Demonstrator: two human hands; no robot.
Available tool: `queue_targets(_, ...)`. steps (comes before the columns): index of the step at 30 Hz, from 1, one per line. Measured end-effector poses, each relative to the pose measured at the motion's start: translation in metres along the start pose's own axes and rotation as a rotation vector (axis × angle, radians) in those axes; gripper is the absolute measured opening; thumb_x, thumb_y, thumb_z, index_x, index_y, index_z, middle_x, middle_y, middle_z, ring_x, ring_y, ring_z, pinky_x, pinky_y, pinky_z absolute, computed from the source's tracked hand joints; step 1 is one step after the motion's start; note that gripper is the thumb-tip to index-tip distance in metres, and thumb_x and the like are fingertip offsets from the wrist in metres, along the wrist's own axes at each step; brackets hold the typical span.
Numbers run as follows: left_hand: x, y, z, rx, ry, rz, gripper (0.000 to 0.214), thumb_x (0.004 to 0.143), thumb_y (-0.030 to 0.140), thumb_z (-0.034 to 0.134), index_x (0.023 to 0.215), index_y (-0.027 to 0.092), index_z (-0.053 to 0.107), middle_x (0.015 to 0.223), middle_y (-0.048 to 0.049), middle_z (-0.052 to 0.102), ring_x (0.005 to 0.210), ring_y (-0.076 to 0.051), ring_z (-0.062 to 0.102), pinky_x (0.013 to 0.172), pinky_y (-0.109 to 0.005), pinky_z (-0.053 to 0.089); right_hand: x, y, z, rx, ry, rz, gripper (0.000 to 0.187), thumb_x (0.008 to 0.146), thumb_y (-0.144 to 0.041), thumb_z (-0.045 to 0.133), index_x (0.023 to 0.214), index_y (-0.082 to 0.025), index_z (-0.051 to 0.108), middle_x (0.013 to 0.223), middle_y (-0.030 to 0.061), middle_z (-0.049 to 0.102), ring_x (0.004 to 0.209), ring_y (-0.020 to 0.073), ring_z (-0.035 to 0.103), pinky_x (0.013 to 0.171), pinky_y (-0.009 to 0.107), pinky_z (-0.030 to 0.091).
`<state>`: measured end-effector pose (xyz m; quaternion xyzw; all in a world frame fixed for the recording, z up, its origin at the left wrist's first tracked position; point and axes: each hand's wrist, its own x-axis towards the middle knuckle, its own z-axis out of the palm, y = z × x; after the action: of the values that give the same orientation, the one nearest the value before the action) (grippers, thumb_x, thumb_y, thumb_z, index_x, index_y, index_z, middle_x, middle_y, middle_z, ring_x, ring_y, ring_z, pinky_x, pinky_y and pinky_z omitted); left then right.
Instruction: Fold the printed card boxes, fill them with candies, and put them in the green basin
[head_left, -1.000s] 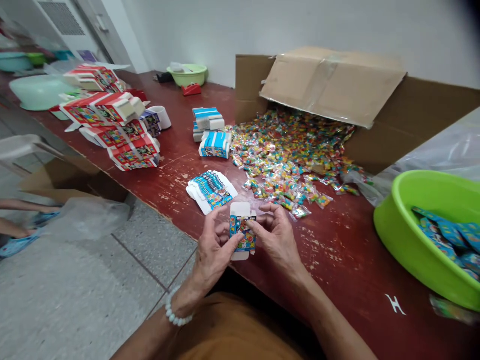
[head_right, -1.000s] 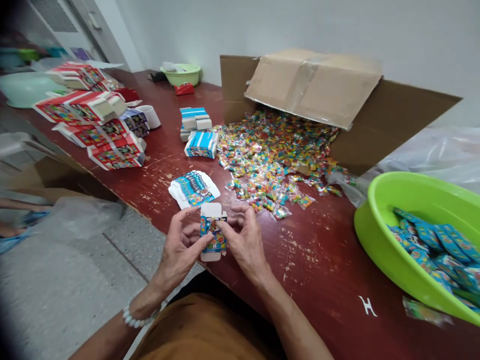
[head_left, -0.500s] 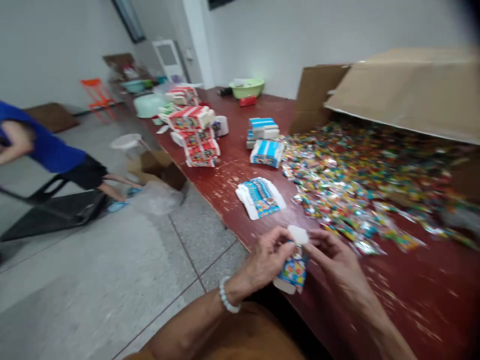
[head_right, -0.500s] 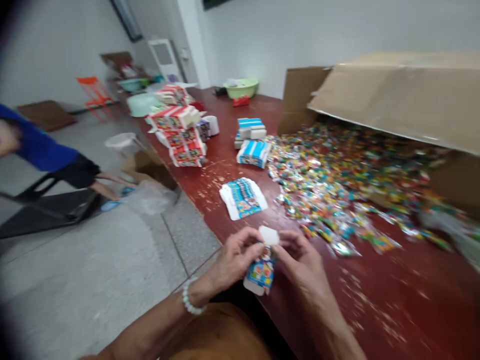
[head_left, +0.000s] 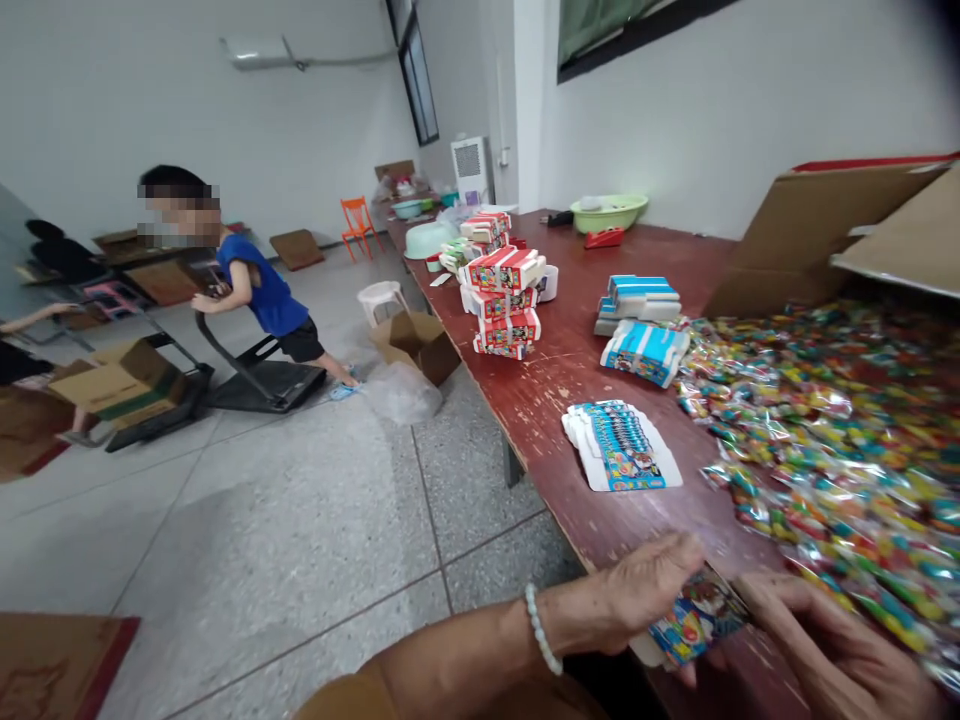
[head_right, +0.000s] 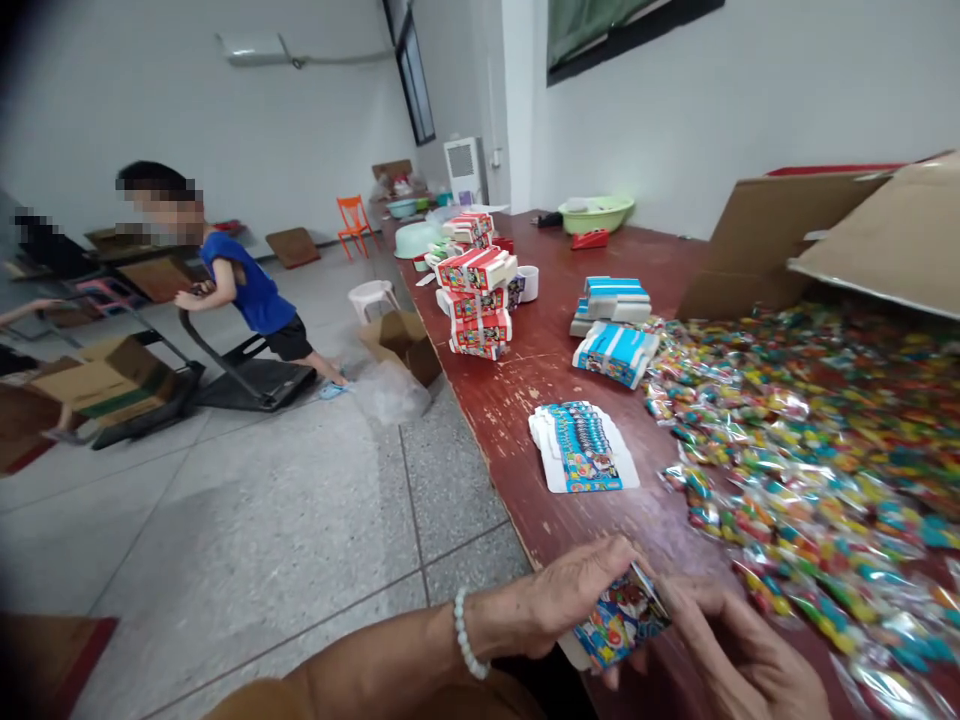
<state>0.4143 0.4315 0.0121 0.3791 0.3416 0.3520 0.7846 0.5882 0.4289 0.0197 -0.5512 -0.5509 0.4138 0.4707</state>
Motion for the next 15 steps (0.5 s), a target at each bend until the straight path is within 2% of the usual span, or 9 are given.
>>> queue_targets(3, -0.003, 0.012, 0.002, 0.125, -0.011, 0.026, 0.076, 0.076, 0.085, 0.045, 0.105, 0.017, 0.064, 0.067, -0.0023, 0.058, 0.045, -0.011, 0.052, 0.043, -0.024, 0.044, 0.005, -0.012, 0.0, -0.024, -0.037, -0.008, 0.035, 0.061, -0.055, 0.08, 0.082, -0.027, 0.081, 0.081, 0.0077, 0.077, 0.068, 0.0277, 0.073, 0.057, 0.03, 0.063)
queue_targets(5, -0.006, 0.017, 0.002, 0.135, -0.01, 0.029, 0.073, 0.078, 0.083, 0.045, 0.105, 0.018, 0.063, 0.068, -0.0022, 0.059, 0.044, -0.01, 0.052, 0.039, -0.02, 0.04, 0.004, -0.016, -0.001, -0.052, -0.036, -0.052, 0.035, 0.061, -0.057, 0.079, 0.078, -0.027, 0.081, 0.082, 0.0081, 0.078, 0.073, 0.0278, 0.074, 0.064, 0.03, 0.064)
queue_targets(7, -0.007, 0.017, 0.003, 0.125, -0.035, 0.012, 0.071, 0.08, 0.081, 0.044, 0.104, 0.017, 0.063, 0.067, -0.0023, 0.059, 0.042, -0.01, 0.051, 0.036, -0.018, 0.037, 0.001, -0.017, -0.003, -0.074, -0.046, -0.081, 0.034, 0.06, -0.058, 0.078, 0.072, -0.026, 0.081, 0.079, 0.008, 0.078, 0.07, 0.0266, 0.074, 0.064, 0.029, 0.064)
queue_targets(10, -0.006, 0.013, 0.003, 0.103, -0.06, 0.004, 0.07, 0.082, 0.079, 0.044, 0.106, 0.016, 0.064, 0.067, -0.0027, 0.061, 0.043, -0.01, 0.054, 0.036, -0.017, 0.036, -0.003, -0.014, -0.006, -0.06, -0.091, -0.063, 0.033, 0.062, -0.054, 0.08, 0.076, -0.025, 0.082, 0.081, 0.0071, 0.078, 0.069, 0.0255, 0.074, 0.062, 0.027, 0.064)
queue_targets(13, -0.005, 0.01, 0.005, 0.085, -0.082, -0.054, 0.083, 0.081, 0.084, 0.033, 0.102, 0.012, 0.069, 0.064, -0.0044, 0.061, 0.042, -0.01, 0.052, 0.036, -0.018, 0.037, -0.004, -0.017, -0.008, -0.039, -0.146, -0.041, 0.032, 0.065, -0.049, 0.081, 0.083, -0.022, 0.082, 0.079, 0.0064, 0.077, 0.066, 0.0233, 0.073, 0.059, 0.026, 0.062)
queue_targets(15, -0.007, 0.012, 0.009, 0.104, -0.04, -0.118, 0.089, 0.081, 0.086, 0.027, 0.095, 0.01, 0.07, 0.06, -0.005, 0.06, 0.039, -0.011, 0.051, 0.036, -0.021, 0.038, -0.003, -0.026, -0.007, -0.032, -0.164, -0.01, 0.031, 0.069, -0.048, 0.079, 0.084, -0.021, 0.081, 0.074, 0.006, 0.076, 0.064, 0.0214, 0.071, 0.059, 0.026, 0.06)
